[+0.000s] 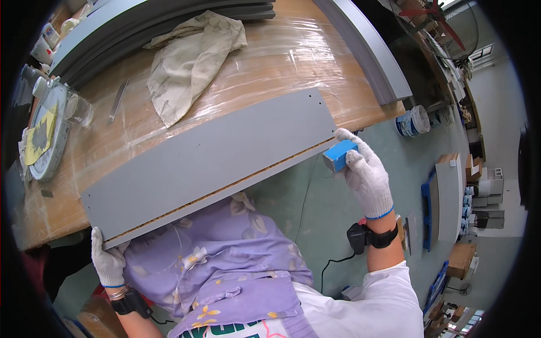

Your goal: The person sands the edges of a gray rectangular panel using a blue sanding block. They hold the panel with one hand and sand the edges with the other, flipping the panel to work on different sides. The person then wipes the panel with a cloth.

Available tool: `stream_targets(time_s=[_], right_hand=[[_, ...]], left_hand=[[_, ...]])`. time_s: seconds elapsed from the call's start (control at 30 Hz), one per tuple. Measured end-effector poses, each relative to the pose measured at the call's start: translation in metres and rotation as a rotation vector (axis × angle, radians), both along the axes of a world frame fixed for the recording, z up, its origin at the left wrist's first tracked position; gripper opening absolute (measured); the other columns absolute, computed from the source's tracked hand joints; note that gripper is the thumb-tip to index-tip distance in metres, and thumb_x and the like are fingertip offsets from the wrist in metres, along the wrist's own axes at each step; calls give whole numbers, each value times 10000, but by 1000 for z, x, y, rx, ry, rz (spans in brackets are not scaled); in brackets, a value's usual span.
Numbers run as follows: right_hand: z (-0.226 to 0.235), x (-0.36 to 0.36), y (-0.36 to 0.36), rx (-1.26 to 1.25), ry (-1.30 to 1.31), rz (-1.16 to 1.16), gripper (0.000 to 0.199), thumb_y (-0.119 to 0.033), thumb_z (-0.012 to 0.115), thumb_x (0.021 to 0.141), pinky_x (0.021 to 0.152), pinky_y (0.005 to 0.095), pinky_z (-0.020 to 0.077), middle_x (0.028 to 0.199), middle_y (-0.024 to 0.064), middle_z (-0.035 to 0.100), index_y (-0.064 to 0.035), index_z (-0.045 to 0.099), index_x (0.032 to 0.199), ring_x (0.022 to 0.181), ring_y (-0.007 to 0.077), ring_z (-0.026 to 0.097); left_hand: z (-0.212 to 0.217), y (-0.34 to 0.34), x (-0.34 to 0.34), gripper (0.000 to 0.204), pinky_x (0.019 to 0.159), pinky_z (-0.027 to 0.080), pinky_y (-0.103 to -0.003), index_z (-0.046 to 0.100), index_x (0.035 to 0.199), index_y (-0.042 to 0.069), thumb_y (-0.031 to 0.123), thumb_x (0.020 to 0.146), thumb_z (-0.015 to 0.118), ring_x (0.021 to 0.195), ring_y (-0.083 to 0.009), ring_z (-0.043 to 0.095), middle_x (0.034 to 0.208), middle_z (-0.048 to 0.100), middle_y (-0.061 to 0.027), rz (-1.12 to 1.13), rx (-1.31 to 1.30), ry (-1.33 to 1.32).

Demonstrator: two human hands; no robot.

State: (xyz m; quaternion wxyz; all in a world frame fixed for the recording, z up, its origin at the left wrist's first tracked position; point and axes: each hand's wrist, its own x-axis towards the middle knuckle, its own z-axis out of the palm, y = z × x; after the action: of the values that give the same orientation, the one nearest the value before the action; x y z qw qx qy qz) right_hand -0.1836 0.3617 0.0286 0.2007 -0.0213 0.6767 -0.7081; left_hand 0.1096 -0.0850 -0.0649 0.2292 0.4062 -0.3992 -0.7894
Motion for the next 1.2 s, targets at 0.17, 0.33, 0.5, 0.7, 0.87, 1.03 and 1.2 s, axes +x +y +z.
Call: stream_targets(time_s=[0.17,0.33,0.5,0.7,0.87,1.03,1.2], right_hand=[[1,1,-19,-265,-266,15,504,-311,599,951,692,295,470,1061,79,580,18,497,1319,887,152,553],[3,1,-39,-193,-247,39,493,-255,583,956,720,301,493,1070,82,581,37,476,1339,907,165,572],[19,17,-74,494,146,135,483,-120,607,927,833,299,521,1161,104,587,35,469,1362,1024,181,596],[14,24,-97,743,664,514,497,-23,693,831,850,310,511,1099,130,620,0,539,1302,970,207,626],[11,37,-134,657,756,739,528,-54,711,806,853,359,511,1072,157,624,-12,535,1301,963,309,632],[2,47,-163,673,874,854,585,-92,741,774,852,400,508,1087,173,626,-42,527,1316,981,351,625],[6,46,-169,729,911,883,598,-84,737,773,854,407,507,1093,177,623,-47,517,1327,990,359,621]], left_hand=[[-8,-5,4,278,696,634,-479,537,1181,71,278,997,515,920,-307,691,1102,631,-139,-33,36,70],[-14,-6,9,277,675,628,-429,537,1168,49,272,1007,498,846,-288,695,1044,641,-125,-32,11,112],[-19,-5,11,292,546,552,-327,537,1145,10,268,1016,486,691,-234,658,953,649,-124,14,-11,82],[-13,-1,9,332,474,518,-292,521,1142,-13,293,1018,479,581,-210,625,870,645,-138,-52,-67,64],[-6,2,3,318,419,487,-252,537,1106,12,312,1018,476,546,-177,616,837,654,-132,-63,-62,48],[-4,0,2,316,417,480,-238,546,1135,21,308,1018,480,561,-170,623,843,659,-112,-114,-61,80],[1,4,0,318,428,475,-233,531,1158,23,304,1021,474,570,-152,618,844,648,-92,-105,-65,65]])
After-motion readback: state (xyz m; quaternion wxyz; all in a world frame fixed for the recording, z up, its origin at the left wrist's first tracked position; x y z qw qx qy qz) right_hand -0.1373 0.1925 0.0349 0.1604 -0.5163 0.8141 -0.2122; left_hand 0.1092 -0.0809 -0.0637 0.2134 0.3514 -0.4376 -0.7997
